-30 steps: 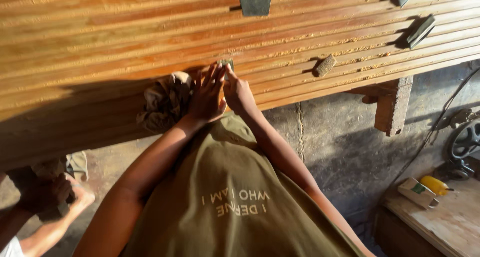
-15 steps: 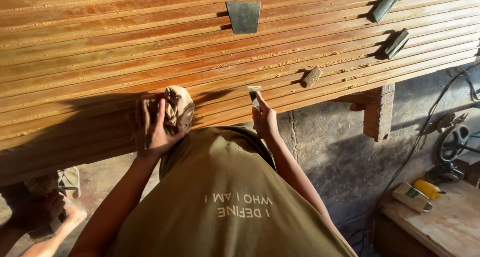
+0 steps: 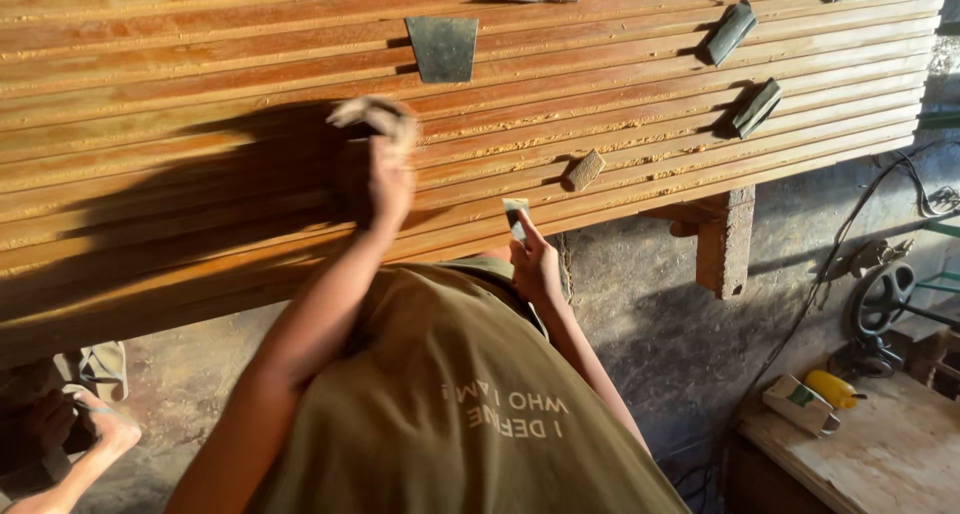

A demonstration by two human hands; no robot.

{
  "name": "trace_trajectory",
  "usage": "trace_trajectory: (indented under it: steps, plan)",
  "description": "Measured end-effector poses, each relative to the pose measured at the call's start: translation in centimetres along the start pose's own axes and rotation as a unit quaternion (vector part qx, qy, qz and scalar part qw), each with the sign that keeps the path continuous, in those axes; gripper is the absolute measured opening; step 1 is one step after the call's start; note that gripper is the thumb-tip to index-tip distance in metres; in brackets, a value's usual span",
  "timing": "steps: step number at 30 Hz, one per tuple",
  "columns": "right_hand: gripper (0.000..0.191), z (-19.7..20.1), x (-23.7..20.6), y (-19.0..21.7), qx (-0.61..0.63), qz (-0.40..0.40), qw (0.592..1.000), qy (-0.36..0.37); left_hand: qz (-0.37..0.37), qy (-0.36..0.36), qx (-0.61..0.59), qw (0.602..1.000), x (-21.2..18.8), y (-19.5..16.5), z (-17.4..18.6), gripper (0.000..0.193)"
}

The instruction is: The person sands a wooden workbench surface using a sanding block and wipes away dust with a cloth. The person repeatedly moves the sanding block along the wood grain and uses the cloth to clean the surface.

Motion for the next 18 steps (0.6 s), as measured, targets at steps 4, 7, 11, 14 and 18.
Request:
trace_trajectory:
  steps: [4,7,11,14,18]
  plan:
    - [0.060,4.7,-0.1,-1.1,0.055,0.039,0.996,-0.051,-0.252,0.160,0.082,0.951,-2.5,-8.9,-11.2,0.035]
    - [0.059,8.4,0.0,-0.6,0.167,0.154,0.966,-0.122,-0.228,0.353,0.142,0.896,-5.2,-10.4,-12.2,0.017]
    - [0.048,7.6,2.6,0.3,0.122,0.143,0.982,-0.028,-0.173,0.442,0.114,0.873,-8.1,-7.6,-4.0,0.032]
    - [0.036,3.8,4.7,2.4,0.022,0.157,0.985,0.065,0.034,0.434,0.260,0.862,-9.0,-1.5,2.8,0.033]
    - [0.021,-1.6,6.3,4.8,-0.004,0.135,0.983,0.122,0.035,0.274,0.390,0.878,-8.3,0.9,10.6,0.021]
Point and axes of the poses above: each hand's wrist, its own x-axis towards the middle knuckle, its own z-axis out of the back of the hand, y = z × x, the point moved 6 cm from there along x, towards the middle knuckle, and after that the axes turned 1 degree about -x, right-handed, at the moved point
